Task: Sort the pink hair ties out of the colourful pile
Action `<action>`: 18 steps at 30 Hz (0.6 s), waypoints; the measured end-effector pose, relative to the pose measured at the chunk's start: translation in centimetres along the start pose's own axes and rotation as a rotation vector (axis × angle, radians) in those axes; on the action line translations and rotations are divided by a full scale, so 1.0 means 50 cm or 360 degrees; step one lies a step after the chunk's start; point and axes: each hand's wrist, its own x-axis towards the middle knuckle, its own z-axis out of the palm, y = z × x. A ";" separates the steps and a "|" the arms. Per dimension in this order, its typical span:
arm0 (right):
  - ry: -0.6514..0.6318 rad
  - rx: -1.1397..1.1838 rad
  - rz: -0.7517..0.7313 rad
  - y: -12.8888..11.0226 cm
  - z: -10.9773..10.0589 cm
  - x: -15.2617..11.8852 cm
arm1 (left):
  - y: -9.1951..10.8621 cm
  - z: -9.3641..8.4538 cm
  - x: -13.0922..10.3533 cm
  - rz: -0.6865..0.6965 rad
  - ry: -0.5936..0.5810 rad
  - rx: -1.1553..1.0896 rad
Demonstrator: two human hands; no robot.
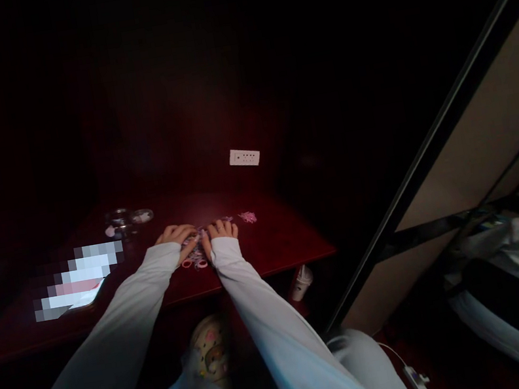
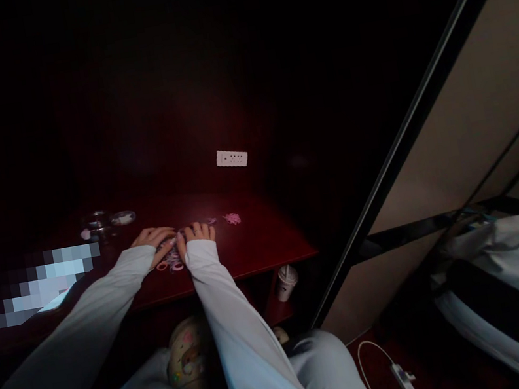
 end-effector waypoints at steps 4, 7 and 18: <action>0.0005 0.0050 0.0145 -0.009 0.000 0.009 | 0.017 -0.014 -0.013 0.0039 -0.0009 0.0137; -0.0014 0.0094 0.0203 -0.015 -0.003 0.014 | 0.028 -0.024 -0.026 -0.0031 0.0002 0.0195; -0.0189 0.0065 0.0016 0.011 0.008 -0.009 | 0.048 -0.036 -0.045 -0.0357 0.0108 0.0181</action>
